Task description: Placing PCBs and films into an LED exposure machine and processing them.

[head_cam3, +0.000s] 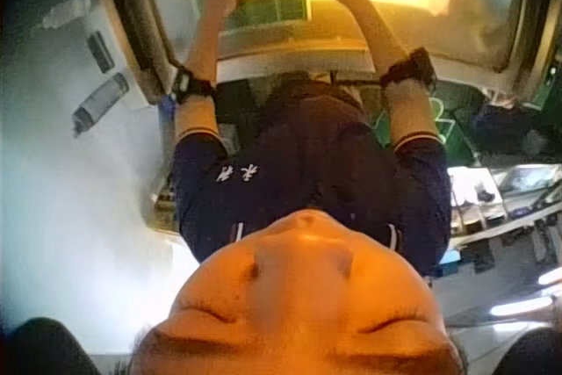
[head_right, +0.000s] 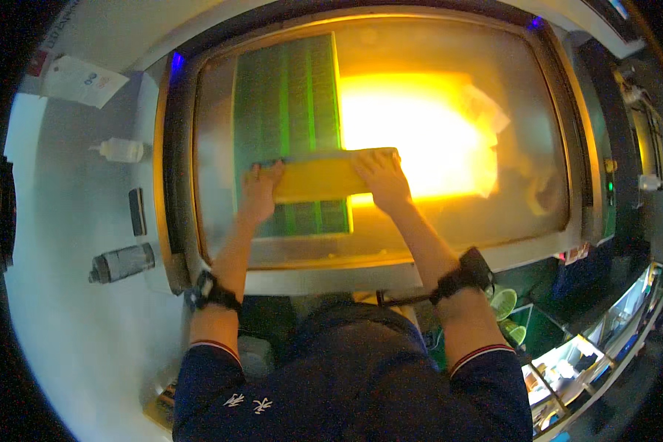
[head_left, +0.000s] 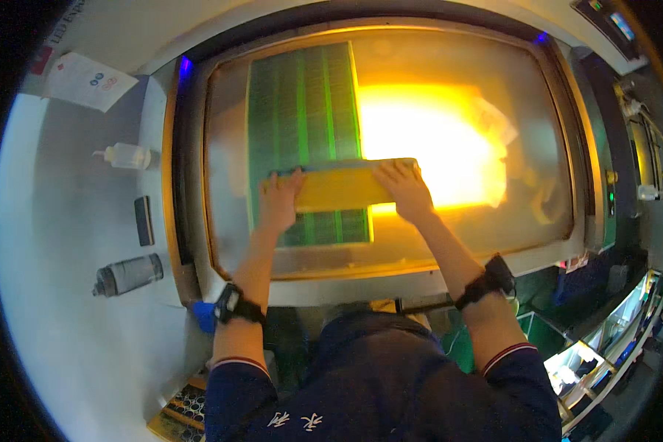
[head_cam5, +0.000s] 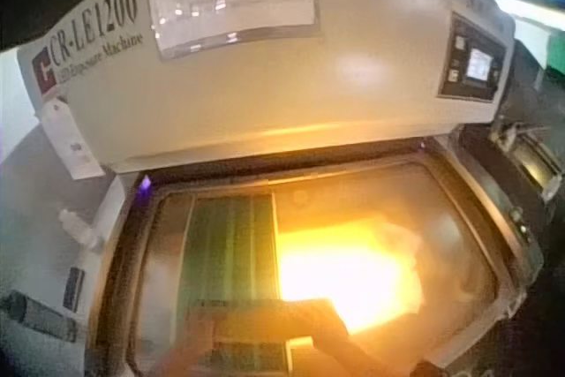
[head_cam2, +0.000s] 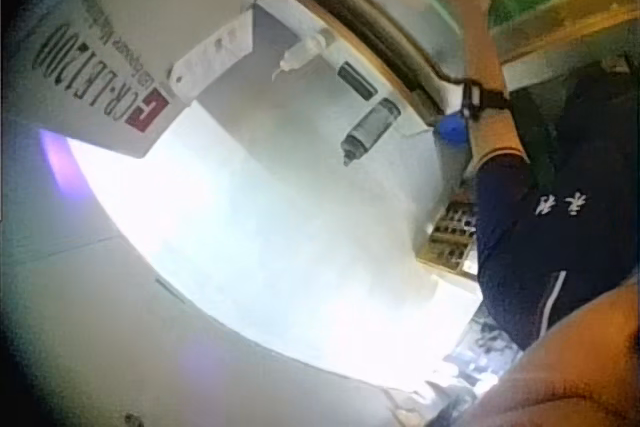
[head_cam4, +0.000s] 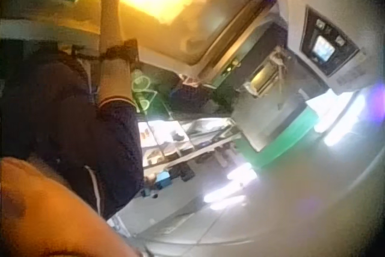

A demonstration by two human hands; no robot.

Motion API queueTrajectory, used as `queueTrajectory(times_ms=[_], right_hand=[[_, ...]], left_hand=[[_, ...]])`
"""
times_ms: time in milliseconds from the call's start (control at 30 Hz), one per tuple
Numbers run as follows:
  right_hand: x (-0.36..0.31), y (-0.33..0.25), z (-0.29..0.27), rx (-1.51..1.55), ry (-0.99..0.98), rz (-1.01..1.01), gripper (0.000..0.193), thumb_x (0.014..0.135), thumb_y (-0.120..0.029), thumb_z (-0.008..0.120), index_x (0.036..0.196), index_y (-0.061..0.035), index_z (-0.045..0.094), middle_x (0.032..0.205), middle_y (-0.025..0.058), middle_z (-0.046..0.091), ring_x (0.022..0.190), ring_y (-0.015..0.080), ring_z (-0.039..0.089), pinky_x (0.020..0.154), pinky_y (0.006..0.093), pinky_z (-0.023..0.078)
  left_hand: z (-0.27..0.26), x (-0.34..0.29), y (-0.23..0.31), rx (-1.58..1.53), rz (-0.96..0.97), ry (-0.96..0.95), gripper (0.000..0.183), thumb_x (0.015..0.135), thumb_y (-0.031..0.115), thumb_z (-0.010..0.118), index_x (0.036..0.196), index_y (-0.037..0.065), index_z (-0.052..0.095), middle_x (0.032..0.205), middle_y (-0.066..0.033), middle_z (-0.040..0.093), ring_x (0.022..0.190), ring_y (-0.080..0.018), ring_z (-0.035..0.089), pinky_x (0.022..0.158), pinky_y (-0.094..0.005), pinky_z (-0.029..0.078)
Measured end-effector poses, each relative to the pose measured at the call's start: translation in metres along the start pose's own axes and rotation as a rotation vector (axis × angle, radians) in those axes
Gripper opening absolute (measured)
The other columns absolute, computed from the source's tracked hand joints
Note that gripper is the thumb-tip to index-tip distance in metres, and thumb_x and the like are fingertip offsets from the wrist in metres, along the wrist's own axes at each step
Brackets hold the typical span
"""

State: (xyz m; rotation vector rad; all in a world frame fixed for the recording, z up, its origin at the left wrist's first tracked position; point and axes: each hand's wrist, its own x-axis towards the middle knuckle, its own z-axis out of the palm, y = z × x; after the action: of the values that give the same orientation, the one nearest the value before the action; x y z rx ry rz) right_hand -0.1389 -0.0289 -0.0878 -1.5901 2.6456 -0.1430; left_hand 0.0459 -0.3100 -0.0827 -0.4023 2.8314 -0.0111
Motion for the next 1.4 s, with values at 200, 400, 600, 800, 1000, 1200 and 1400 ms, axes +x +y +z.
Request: queueTrajectory(times_ms=[200, 400, 600, 800, 1000, 1200, 1400], right_hand=[[0.201, 0.111, 0.012, -0.049, -0.021, 0.114, 0.069, 0.085, -0.007, 0.057, 0.147, -0.0322, 0.038, 0.151, -0.0022, 0.041, 0.137, 0.0265, 0.041, 0.111, 0.0548, 0.033], [0.358, 0.203, 0.017, -0.095, 0.051, 0.058, 0.074, 0.083, -0.002, 0.055, 0.149, -0.0307, 0.036, 0.152, -0.0010, 0.040, 0.137, 0.0258, 0.041, 0.111, 0.0490, 0.034], [0.357, 0.295, 0.056, -0.042, 0.083, -0.049, 0.069, 0.080, -0.006, 0.056, 0.145, -0.0267, 0.042, 0.150, 0.0016, 0.043, 0.130, 0.0274, 0.049, 0.107, 0.0495, 0.040], [0.202, 0.131, 0.022, 0.303, -0.059, 0.188, 0.052, 0.068, 0.006, 0.061, 0.117, -0.0103, 0.060, 0.109, 0.0147, 0.064, 0.103, 0.0352, 0.057, 0.086, 0.0422, 0.048], [-0.136, 0.014, -0.064, 0.419, -0.587, -0.143, 0.055, 0.090, -0.030, 0.056, 0.142, -0.0210, 0.044, 0.136, 0.0091, 0.053, 0.111, 0.0339, 0.059, 0.088, 0.0557, 0.046], [-0.190, 0.024, -0.031, 0.694, -0.246, -0.171, 0.042, 0.091, -0.026, 0.056, 0.131, -0.0148, 0.055, 0.126, 0.0146, 0.061, 0.105, 0.0348, 0.063, 0.083, 0.0447, 0.052], [-0.288, 0.372, -0.126, 0.156, 0.270, 1.005, 0.048, 0.083, -0.025, 0.068, 0.126, -0.0077, 0.057, 0.128, 0.0155, 0.056, 0.115, 0.0320, 0.057, 0.095, 0.0422, 0.048]], left_hand=[[-0.057, 0.222, -0.061, -0.015, -0.017, -0.016, 0.080, 0.081, -0.003, 0.057, 0.151, 0.025, 0.031, 0.158, 0.0037, 0.028, 0.137, -0.0421, 0.035, 0.108, -0.0703, 0.027], [-0.080, 0.383, -0.116, -0.063, -0.009, 0.064, 0.078, 0.081, -0.002, 0.056, 0.151, 0.025, 0.032, 0.151, -0.0045, 0.041, 0.135, -0.0418, 0.038, 0.104, -0.0710, 0.030], [-0.082, 0.416, -0.082, -0.183, 0.180, 0.389, 0.068, 0.083, 0.002, 0.056, 0.146, 0.022, 0.040, 0.134, -0.0147, 0.055, 0.125, -0.0432, 0.048, 0.099, -0.0701, 0.034], [-0.083, 0.234, -0.062, -0.199, 0.072, -0.005, 0.048, 0.087, 0.012, 0.061, 0.133, 0.017, 0.053, 0.123, -0.0143, 0.062, 0.117, -0.0385, 0.053, 0.093, -0.0552, 0.042], [-0.014, -0.100, 0.059, -0.200, 0.450, -0.453, 0.075, 0.069, 0.012, 0.067, 0.140, 0.005, 0.044, 0.125, -0.0214, 0.060, 0.121, -0.0396, 0.053, 0.104, -0.0571, 0.038], [-0.026, -0.146, 0.095, -0.136, 0.377, -0.335, 0.086, 0.061, 0.003, 0.072, 0.142, 0.005, 0.043, 0.144, -0.0173, 0.047, 0.120, -0.0380, 0.054, 0.105, -0.0488, 0.040], [-0.054, -0.129, 0.202, -0.363, 0.141, -0.354, 0.076, 0.066, -0.004, 0.066, 0.139, 0.004, 0.045, 0.123, -0.0249, 0.059, 0.114, -0.0437, 0.056, 0.105, -0.0447, 0.042]])
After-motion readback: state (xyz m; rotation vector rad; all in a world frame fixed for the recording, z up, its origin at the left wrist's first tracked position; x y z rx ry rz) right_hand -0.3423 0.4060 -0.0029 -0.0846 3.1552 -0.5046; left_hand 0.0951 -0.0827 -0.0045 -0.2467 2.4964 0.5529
